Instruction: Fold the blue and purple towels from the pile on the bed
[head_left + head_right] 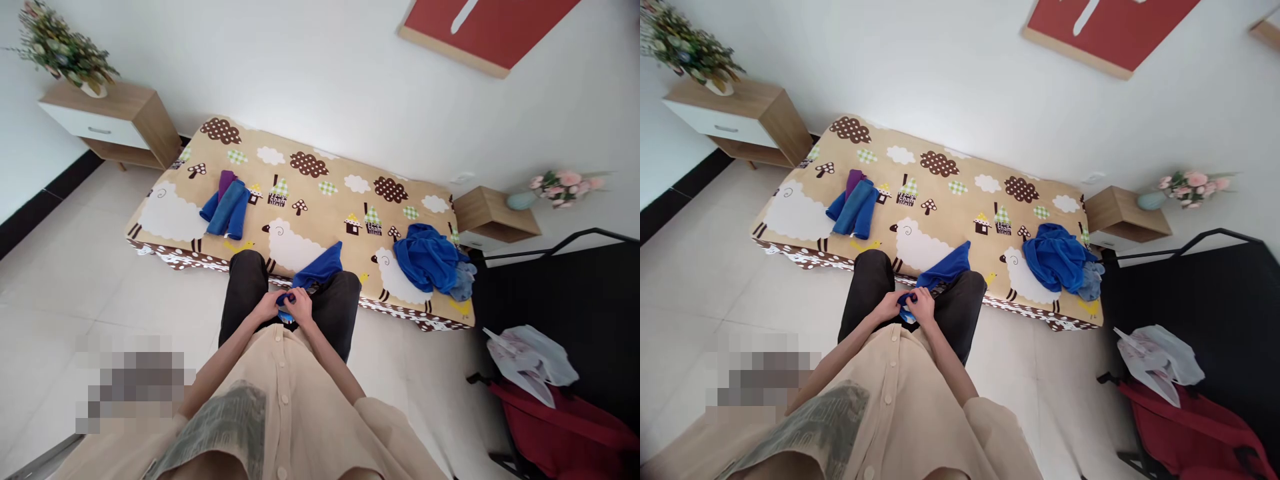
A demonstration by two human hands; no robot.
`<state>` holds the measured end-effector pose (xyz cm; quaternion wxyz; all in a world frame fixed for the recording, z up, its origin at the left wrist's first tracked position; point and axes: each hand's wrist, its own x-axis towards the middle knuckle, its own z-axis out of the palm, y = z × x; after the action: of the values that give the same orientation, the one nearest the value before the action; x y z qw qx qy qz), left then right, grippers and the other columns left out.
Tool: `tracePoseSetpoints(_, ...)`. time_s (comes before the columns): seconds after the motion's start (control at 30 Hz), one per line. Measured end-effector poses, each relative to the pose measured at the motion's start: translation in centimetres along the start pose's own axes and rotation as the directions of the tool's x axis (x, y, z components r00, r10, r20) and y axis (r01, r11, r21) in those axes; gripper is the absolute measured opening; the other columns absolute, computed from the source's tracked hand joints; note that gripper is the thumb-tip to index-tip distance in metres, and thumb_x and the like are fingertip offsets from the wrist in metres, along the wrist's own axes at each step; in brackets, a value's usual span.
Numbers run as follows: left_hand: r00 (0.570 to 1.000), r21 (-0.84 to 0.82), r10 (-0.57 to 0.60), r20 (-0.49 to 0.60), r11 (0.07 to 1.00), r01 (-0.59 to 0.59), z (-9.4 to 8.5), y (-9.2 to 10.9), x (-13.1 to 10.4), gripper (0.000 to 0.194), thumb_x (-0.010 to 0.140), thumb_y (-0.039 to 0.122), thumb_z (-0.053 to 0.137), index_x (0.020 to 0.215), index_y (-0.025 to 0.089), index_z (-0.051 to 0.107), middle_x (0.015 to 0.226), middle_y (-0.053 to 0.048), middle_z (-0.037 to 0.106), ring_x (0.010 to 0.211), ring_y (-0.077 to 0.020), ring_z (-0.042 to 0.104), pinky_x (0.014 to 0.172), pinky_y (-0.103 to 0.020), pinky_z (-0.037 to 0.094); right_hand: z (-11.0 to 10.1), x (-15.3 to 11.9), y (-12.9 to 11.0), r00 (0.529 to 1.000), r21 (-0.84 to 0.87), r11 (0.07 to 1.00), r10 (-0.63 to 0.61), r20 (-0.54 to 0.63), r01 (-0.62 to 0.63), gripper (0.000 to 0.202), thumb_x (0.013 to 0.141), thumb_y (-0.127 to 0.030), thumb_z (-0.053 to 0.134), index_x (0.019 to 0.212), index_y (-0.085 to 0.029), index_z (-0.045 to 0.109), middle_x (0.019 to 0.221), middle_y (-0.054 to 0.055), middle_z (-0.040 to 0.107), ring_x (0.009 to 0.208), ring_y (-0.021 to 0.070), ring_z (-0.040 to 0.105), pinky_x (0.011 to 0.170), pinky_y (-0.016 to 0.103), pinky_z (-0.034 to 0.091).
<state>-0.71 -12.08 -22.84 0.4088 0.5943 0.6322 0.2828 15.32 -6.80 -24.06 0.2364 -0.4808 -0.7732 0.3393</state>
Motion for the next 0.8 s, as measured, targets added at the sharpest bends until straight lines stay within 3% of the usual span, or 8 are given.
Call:
tracePoseSetpoints(0.1,0.999,-0.012,0.037,-0.021,0.999,-0.037,0.0,0.4,0.0,0.078,0.058,-0.013,0.048,0.127,0.015,0.073,0.127,-0.01,0.076,0.12,-0.0249,0.071,0.112,-0.039,0.053,-0.6,0.3,0.3,0.988,-0.209,0.972,-0.125,-0.089,0.104,0.011,0.079,-0.012,0.068,0.078,-0.023,0.065,0.094,0.007,0.068,0.096,0.0242,0.058,0.088,0.035,0.048)
tracePoseSetpoints(0.23,0.993,0.094,0.086,-0.077,0.992,-0.079,-0.3,0.9,-0.4,0.065,0.064,-0.012,0.05,0.117,0.016,0.075,0.112,-0.008,0.078,0.107,-0.0229,0.073,0.1,-0.035,0.057,-2.4,1.1,1.5,0.941,-0.235,0.966,-0.176,-0.288,0.109,0.021,0.073,-0.002,0.059,0.071,-0.022,0.055,0.104,0.009,0.069,0.103,0.0249,0.06,0.092,0.038,0.045)
tracePoseSetpoints(0.3,0.979,0.192,0.149,-0.137,0.974,-0.121,-0.7,1.2,-0.9,0.056,0.068,-0.011,0.049,0.109,0.017,0.076,0.103,-0.007,0.077,0.101,-0.0213,0.073,0.094,-0.032,0.058,-3.5,1.4,2.1,0.892,-0.175,0.98,-0.158,-0.424,0.091,0.025,0.07,0.001,0.05,0.068,-0.023,0.047,0.1,0.008,0.071,0.102,0.0232,0.064,0.092,0.037,0.047)
tracePoseSetpoints(0.37,0.946,0.294,0.242,-0.218,0.94,-0.173,-1.6,1.6,-1.5,0.05,0.072,-0.01,0.047,0.103,0.017,0.076,0.096,-0.006,0.075,0.096,-0.02,0.072,0.089,-0.03,0.058,-4.8,1.6,2.5,0.812,-0.11,0.993,-0.105,-0.574,0.051,0.027,0.069,0.002,0.044,0.067,-0.025,0.04,0.095,0.008,0.072,0.095,0.0212,0.066,0.088,0.035,0.049)
tracePoseSetpoints(0.43,0.885,0.392,0.353,-0.303,0.893,-0.222,-2.9,2.2,-2.1,0.046,0.077,-0.009,0.045,0.1,0.017,0.074,0.091,-0.007,0.075,0.09,-0.0193,0.07,0.083,-0.03,0.057,-6.0,1.6,2.6,0.726,-0.075,0.997,-0.058,-0.685,0.009,0.028,0.071,0.002,0.042,0.068,-0.026,0.036,0.092,0.008,0.073,0.09,0.0202,0.067,0.083,0.033,0.051)
tracePoseSetpoints(0.5,0.801,0.485,0.465,-0.377,0.836,-0.257,-4.6,3.0,-2.7,0.043,0.082,-0.007,0.044,0.1,0.018,0.073,0.088,-0.007,0.074,0.084,-0.0197,0.069,0.08,-0.031,0.057,-7.2,1.6,2.5,0.677,-0.095,0.995,-0.063,-0.733,-0.009,0.028,0.074,0.001,0.041,0.069,-0.027,0.036,0.09,0.008,0.073,0.088,0.0201,0.067,0.08,0.033,0.052)
tracePoseSetpoints(0.67,0.561,0.628,0.631,-0.536,0.742,-0.235,-10.3,5.4,-3.4,0.038,0.09,-0.001,0.046,0.107,0.018,0.074,0.088,-0.008,0.076,0.084,-0.0217,0.07,0.081,-0.036,0.056,-10.6,1.4,2.3,0.66,-0.217,0.976,-0.174,-0.731,0.016,0.027,0.086,-0.006,0.042,0.071,-0.028,0.038,0.084,0.007,0.07,0.082,0.0205,0.068,0.079,0.035,0.055)
tracePoseSetpoints(0.8,0.433,0.659,0.659,-0.615,0.731,-0.176,-14.8,6.5,-4.0,0.031,0.091,0.003,0.053,0.104,0.02,0.075,0.086,-0.007,0.077,0.084,-0.0224,0.072,0.082,-0.037,0.056,-13.1,1.3,1.8,0.579,-0.236,0.971,-0.169,-0.797,-0.042,0.022,0.086,-0.009,0.041,0.076,-0.027,0.05,0.079,0.007,0.069,0.074,0.0207,0.067,0.072,0.035,0.055)
